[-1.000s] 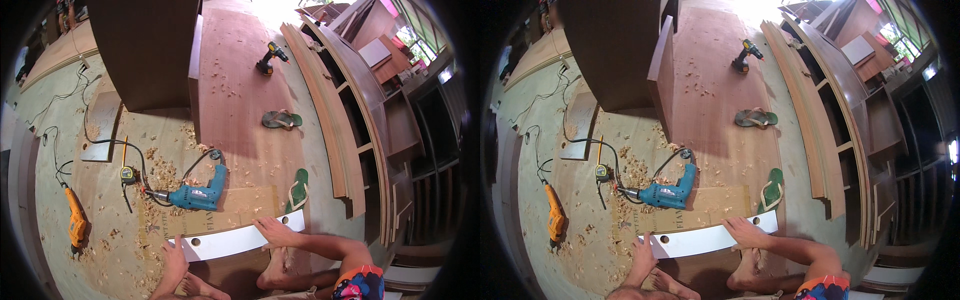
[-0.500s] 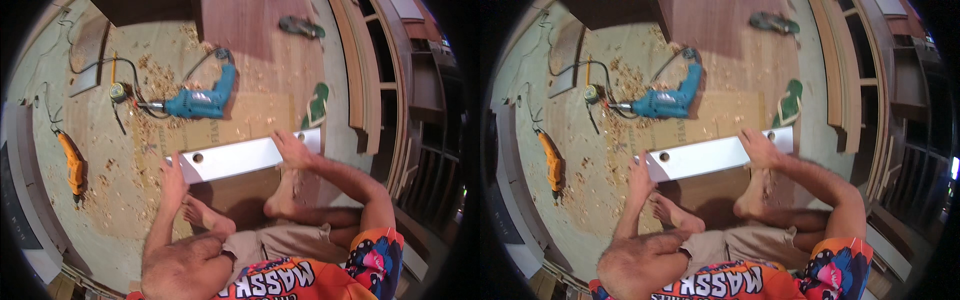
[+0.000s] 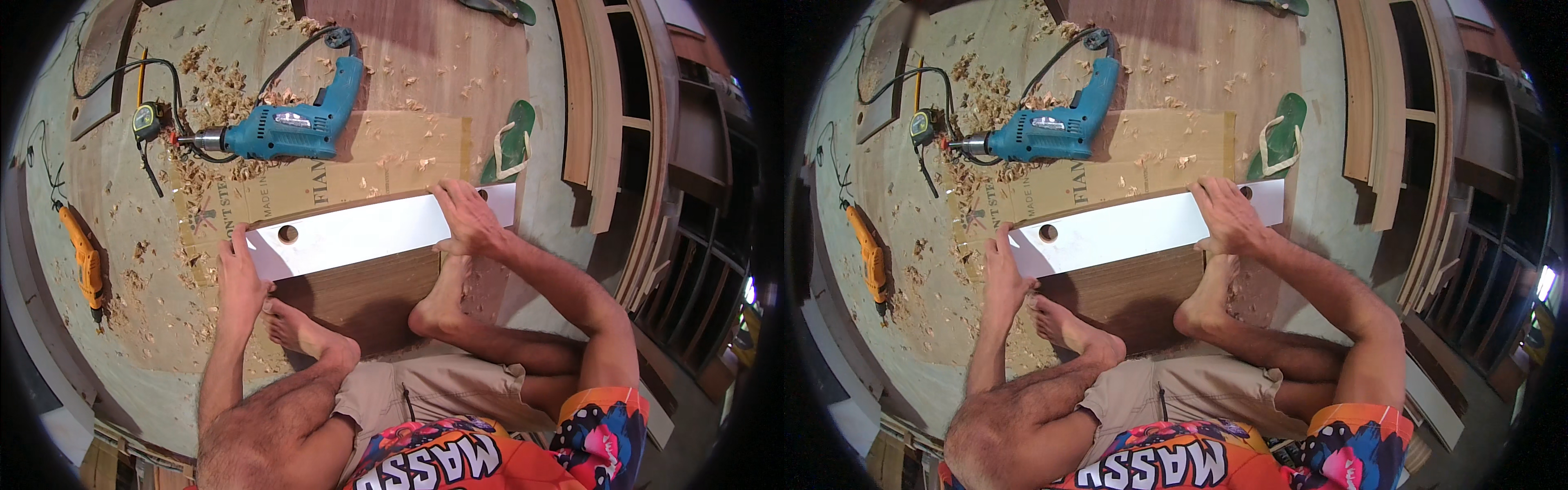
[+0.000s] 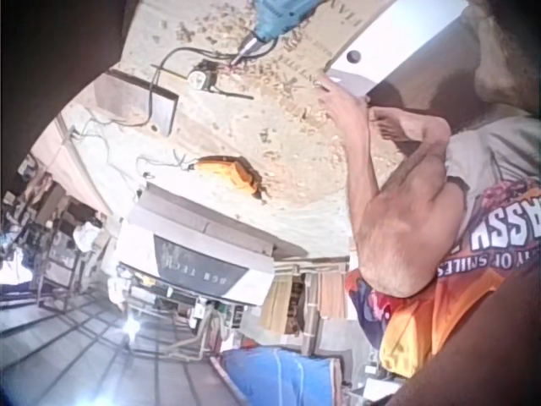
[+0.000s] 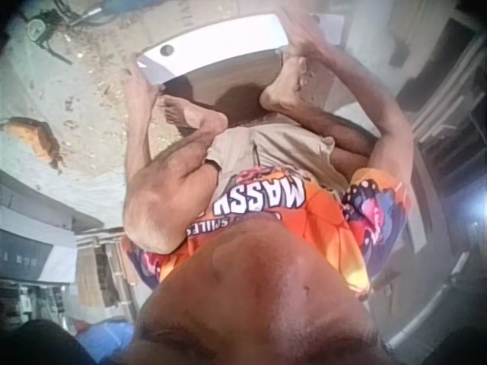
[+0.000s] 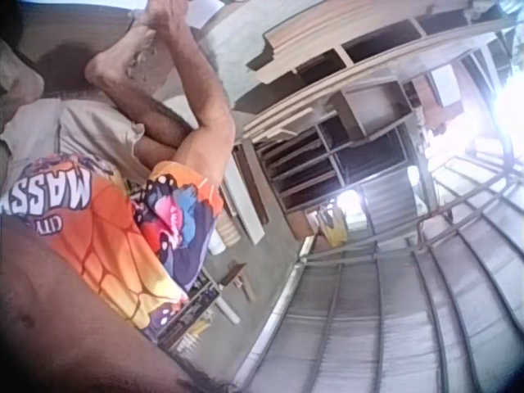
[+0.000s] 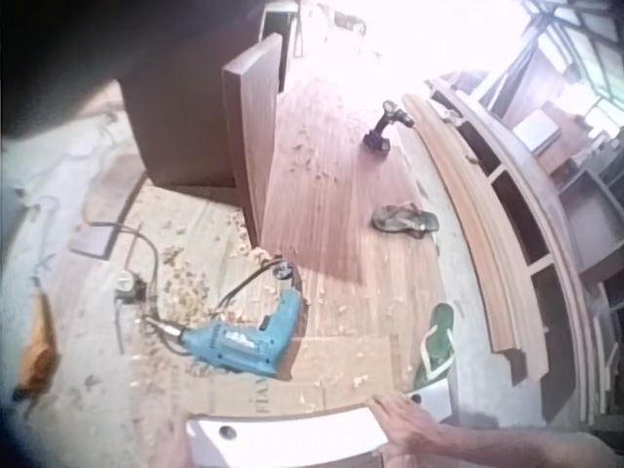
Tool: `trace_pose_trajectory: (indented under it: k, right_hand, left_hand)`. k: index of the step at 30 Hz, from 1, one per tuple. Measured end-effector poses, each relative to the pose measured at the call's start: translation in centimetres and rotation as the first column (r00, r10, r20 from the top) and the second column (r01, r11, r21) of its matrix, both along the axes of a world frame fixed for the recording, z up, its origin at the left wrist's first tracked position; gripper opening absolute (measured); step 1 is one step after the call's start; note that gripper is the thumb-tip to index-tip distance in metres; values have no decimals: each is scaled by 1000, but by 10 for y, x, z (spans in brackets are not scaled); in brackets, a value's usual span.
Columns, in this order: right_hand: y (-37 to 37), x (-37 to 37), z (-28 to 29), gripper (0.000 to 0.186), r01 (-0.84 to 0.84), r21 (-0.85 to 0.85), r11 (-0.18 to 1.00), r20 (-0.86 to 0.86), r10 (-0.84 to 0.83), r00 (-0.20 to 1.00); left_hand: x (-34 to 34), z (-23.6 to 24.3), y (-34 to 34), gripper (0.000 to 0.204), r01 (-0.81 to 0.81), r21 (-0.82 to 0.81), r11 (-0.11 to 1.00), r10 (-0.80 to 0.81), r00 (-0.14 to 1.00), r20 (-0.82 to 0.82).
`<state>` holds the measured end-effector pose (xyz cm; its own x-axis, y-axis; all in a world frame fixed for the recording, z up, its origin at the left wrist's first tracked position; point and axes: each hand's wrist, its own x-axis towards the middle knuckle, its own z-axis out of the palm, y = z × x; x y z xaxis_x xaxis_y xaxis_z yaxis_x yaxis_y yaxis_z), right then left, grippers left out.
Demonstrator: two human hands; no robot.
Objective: The person drills holes into wood panels using a power drill. They measure the placement with a tape measure and use their hands and feet to hold the panels steady while working on the workshop floor.
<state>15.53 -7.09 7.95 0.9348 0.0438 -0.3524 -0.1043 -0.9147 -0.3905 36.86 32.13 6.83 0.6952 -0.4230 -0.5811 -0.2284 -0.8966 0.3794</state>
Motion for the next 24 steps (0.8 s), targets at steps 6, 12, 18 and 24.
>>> trace_pose_trajectory:
  k: [6,12,18,24]
  right_hand:
    - [-3,3,0,109,-8,13,1000,49,7,999]
    - [-3,2,-1,109,2,27,1000,57,-3,998]
    - [0,3,-3,112,3,37,999,6,-3,1000]
    - [-6,-9,-22,117,11,8,1000,-1,-11,1000]
  left_hand:
    - [4,1,-2,124,14,24,1000,-14,1000,-9]
    - [6,3,-4,121,15,33,999,-13,999,-33]
    - [10,8,-4,117,19,27,999,-18,999,-34]
    - [11,6,1,121,44,-6,999,-44,999,-20]
